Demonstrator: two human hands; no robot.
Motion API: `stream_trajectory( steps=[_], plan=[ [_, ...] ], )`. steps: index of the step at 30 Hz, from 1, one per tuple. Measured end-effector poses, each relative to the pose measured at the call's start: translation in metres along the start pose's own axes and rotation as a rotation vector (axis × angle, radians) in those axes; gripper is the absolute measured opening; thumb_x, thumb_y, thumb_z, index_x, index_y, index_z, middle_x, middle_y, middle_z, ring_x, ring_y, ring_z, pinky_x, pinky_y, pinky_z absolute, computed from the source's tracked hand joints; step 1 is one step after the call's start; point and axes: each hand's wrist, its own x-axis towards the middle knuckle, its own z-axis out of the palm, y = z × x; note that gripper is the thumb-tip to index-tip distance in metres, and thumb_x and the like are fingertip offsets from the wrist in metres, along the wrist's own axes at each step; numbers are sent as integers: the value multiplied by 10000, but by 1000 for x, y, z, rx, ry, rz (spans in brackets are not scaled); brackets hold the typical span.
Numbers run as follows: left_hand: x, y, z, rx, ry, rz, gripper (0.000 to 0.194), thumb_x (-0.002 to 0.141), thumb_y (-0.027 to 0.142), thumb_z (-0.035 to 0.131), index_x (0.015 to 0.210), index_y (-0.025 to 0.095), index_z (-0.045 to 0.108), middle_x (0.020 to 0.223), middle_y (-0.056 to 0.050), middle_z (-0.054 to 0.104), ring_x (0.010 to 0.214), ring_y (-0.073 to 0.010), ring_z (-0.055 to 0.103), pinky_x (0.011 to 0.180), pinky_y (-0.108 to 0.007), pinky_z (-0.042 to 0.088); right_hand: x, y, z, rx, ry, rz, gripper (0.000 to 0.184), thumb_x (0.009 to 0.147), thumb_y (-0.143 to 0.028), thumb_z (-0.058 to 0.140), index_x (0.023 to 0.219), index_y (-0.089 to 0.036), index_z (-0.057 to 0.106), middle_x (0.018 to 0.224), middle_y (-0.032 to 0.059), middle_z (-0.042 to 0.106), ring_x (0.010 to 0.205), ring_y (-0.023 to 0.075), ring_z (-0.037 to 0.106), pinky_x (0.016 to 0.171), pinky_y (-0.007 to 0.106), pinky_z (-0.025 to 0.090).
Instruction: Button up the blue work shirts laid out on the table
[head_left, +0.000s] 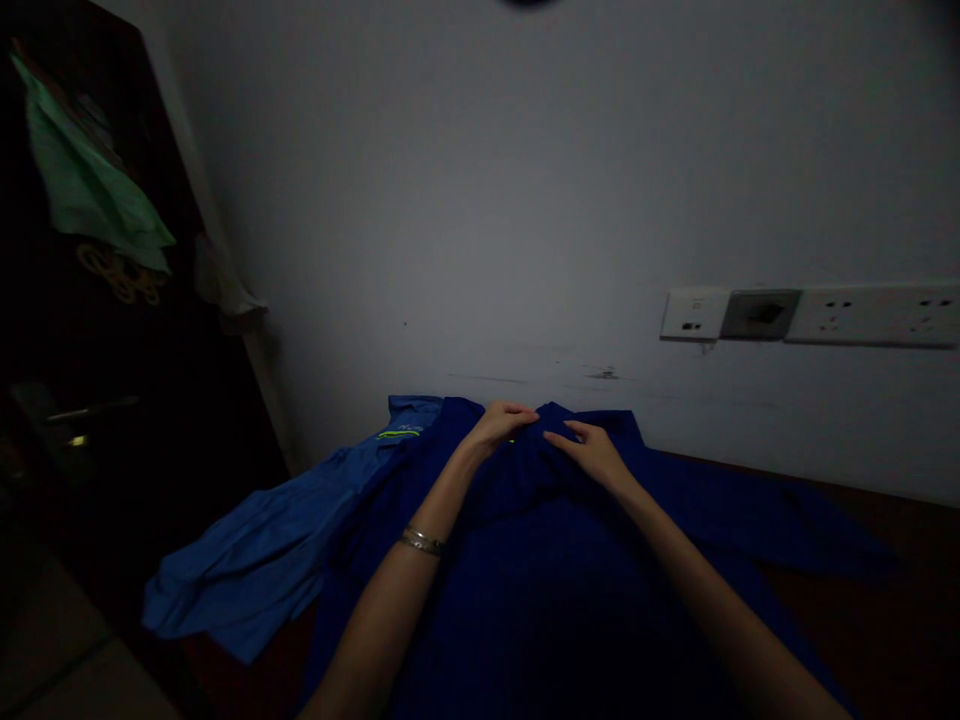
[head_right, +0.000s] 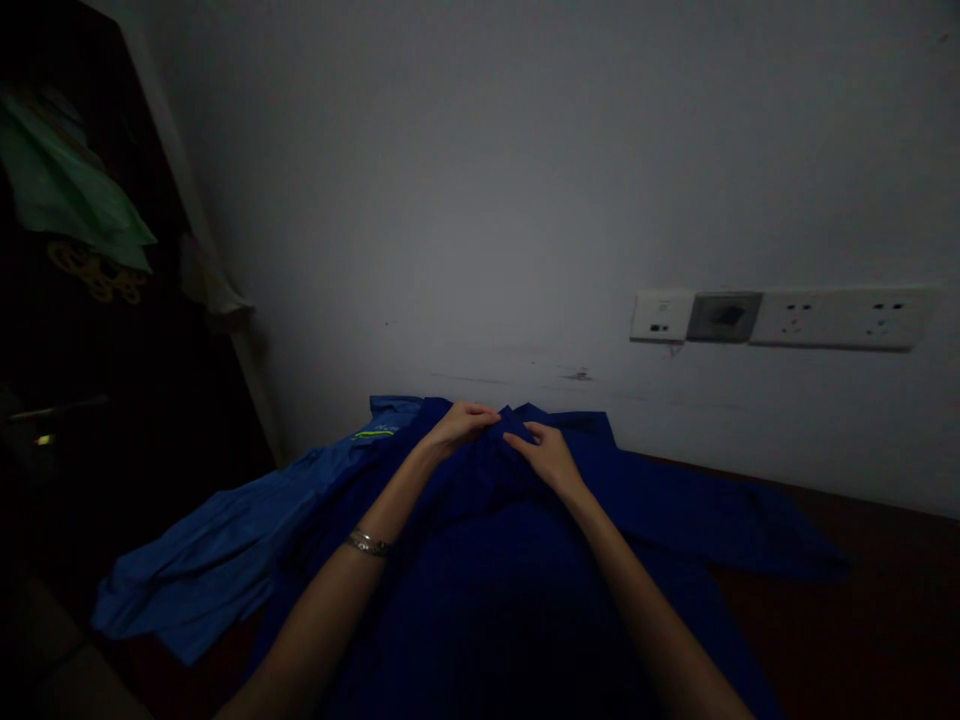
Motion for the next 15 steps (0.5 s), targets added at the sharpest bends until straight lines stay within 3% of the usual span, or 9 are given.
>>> stream_trajectory(
  steps=[4, 7, 10, 15],
  plan=[
    [-6, -1, -2, 55, 22, 46, 247, 651, 312, 614, 779, 107, 665, 607, 3, 549, 535, -60, 449, 519, -185, 329, 4, -2, -11, -138, 96, 45, 349, 617, -374, 639, 879, -142, 640, 827, 82, 659, 753, 213, 605, 682, 335, 476],
    [-13, 0, -4, 83, 39, 70, 236, 654, 311, 606, 776, 118, 665, 650, -6, 568, 577, -72, 470, 541, -192, 343, 1, -16, -15, -305, 182, -91, 238, 646, -320, 607, 813, -155, 641, 773, 63, 643, 713, 186, 584, 668, 310, 455],
    [-20, 4, -5, 99, 82, 70, 218, 654, 299, 599, 767, 124, 664, 687, -12, 581, 607, -80, 484, 557, -196, 359, -7, -33, -13, -395, 140, -219, 131, 679, -259, 564, 747, -182, 645, 742, 37, 635, 701, 165, 573, 672, 291, 437],
    [-28, 14, -1, 84, 119, 72, 214, 657, 289, 592, 773, 124, 662, 708, -21, 591, 615, -80, 489, 555, -192, 358, -13, -40, -7, -412, 65, -305, 150, 708, -274, 561, 804, -200, 650, 814, 36, 645, 769, 175, 580, 718, 307, 434]
  ],
)
